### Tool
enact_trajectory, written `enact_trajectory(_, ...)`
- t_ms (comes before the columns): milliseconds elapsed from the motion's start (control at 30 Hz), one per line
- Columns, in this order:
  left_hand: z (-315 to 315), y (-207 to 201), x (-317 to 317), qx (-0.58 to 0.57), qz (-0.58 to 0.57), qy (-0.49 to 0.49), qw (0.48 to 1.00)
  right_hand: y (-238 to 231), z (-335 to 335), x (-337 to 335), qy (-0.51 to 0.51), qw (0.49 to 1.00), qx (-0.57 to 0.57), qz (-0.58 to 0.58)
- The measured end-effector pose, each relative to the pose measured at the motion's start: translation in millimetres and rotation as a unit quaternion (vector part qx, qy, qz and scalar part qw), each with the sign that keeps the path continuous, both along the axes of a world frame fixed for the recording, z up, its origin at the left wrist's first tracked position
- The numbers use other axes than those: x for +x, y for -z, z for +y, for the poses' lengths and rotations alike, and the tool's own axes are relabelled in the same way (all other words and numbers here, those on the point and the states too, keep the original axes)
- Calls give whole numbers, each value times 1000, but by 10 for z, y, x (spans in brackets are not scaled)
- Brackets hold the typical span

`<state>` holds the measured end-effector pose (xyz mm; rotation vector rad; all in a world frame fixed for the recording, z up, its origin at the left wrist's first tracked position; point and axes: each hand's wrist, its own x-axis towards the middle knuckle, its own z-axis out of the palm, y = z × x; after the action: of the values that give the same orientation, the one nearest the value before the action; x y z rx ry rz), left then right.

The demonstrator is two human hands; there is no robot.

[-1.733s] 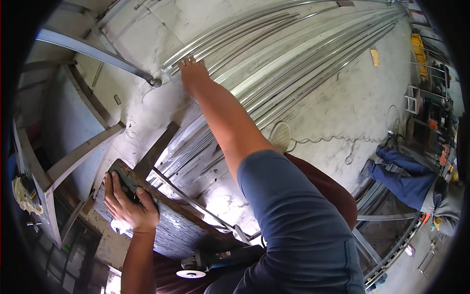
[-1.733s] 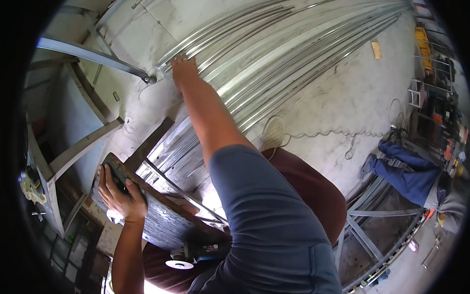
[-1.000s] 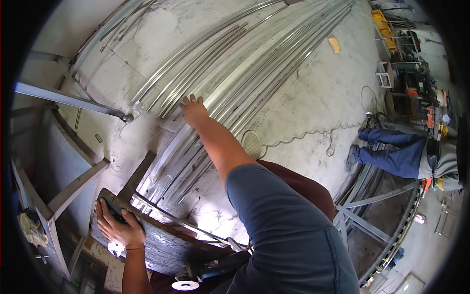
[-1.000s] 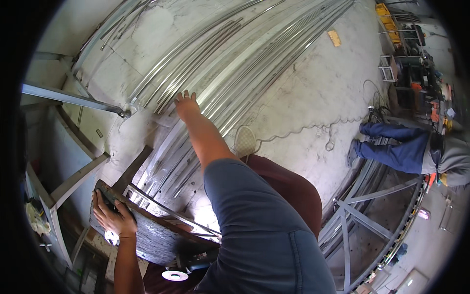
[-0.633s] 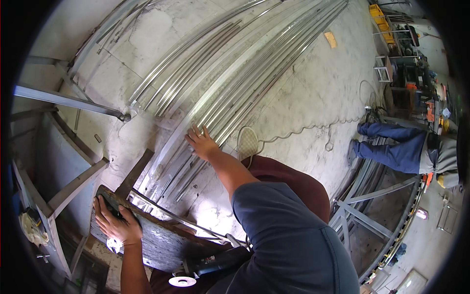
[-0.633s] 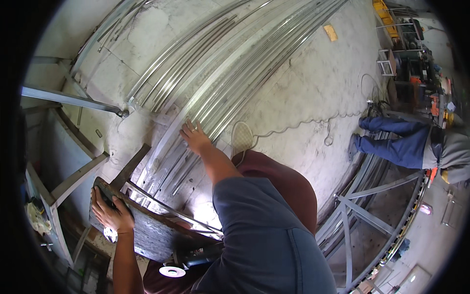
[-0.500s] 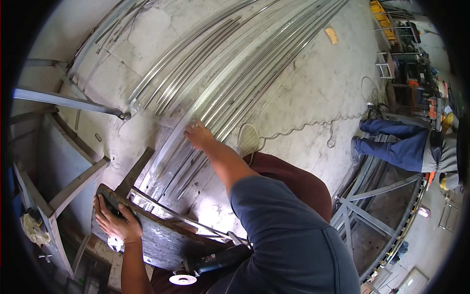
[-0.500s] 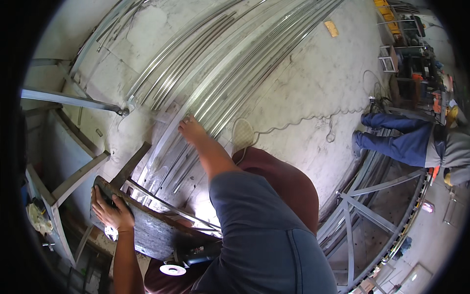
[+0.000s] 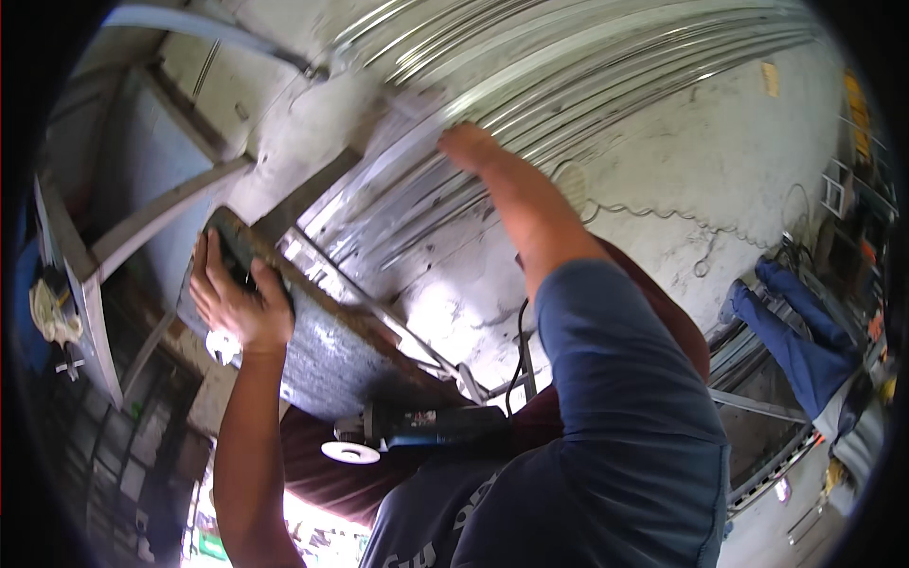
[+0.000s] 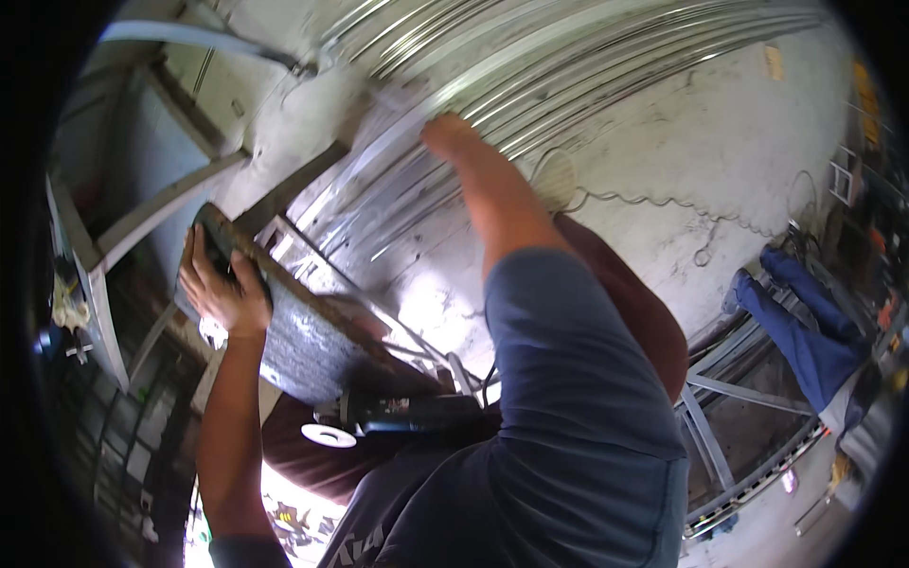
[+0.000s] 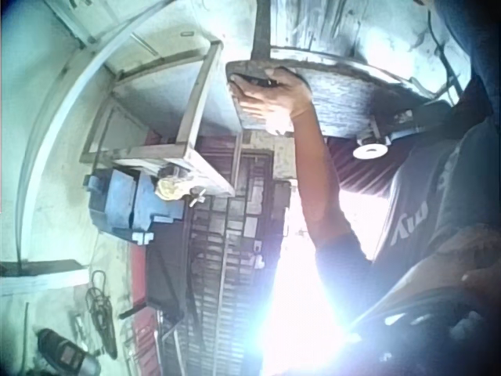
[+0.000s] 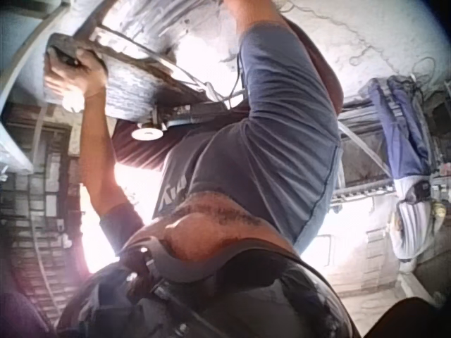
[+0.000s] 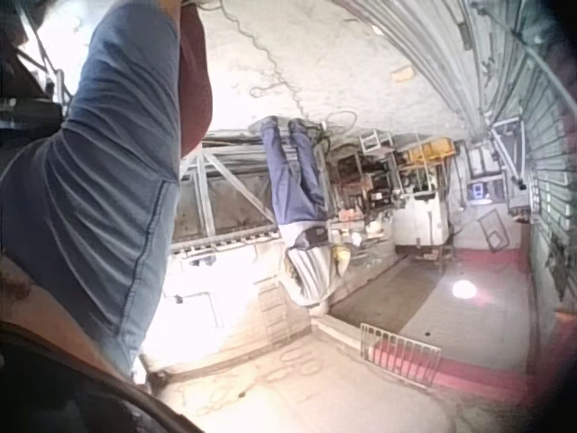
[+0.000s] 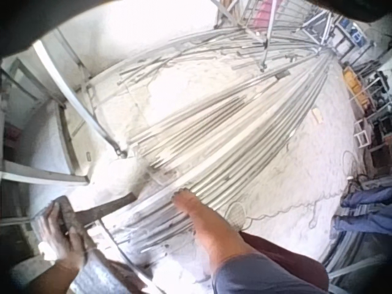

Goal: Measuring and cutting long metal rods using a measuring tape and an angle grinder.

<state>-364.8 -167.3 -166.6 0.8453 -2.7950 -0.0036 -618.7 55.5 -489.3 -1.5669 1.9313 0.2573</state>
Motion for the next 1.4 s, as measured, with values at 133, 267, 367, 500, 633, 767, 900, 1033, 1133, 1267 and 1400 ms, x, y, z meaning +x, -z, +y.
enact_trajectory(133,-64,2,54,-7,3,4,1000,-122,-107,-40,-56,998,-1,-31)
enact_trajectory(267,-75,-29,80,-8,2,2,1000,-481,-293,-123,-41,998,43,-17)
enact_trajectory(367,-60,41,86,-5,16,9,1000,-546,-265,-269,-68,987,-125,77)
enact_trajectory(500,-74,11,120,-21,0,-4,1000,-723,-174,-241,39,968,-229,93)
enact_trajectory(633,-26,58,68,-12,-2,-8,1000,-408,384,78,389,898,-149,143)
enact_trajectory(767,-90,-4,108,-16,-7,-10,1000,-563,699,818,143,981,-128,4)
enact_trajectory(900,-21,40,47,1,-6,-25,1000,-230,823,1288,46,979,-165,111)
enact_trajectory(1033,-61,24,100,-6,-7,-27,1000,-250,640,1357,35,990,-127,46)
enact_trajectory(1133,-44,-23,50,-3,-4,-36,999,-68,672,1269,42,993,-113,-11)
enact_trajectory(1267,-19,18,102,6,-9,-33,999,221,566,1462,101,986,-134,-3)
enact_trajectory(1400,0,-48,48,-11,-21,-42,999,-127,561,1375,49,978,-195,52)
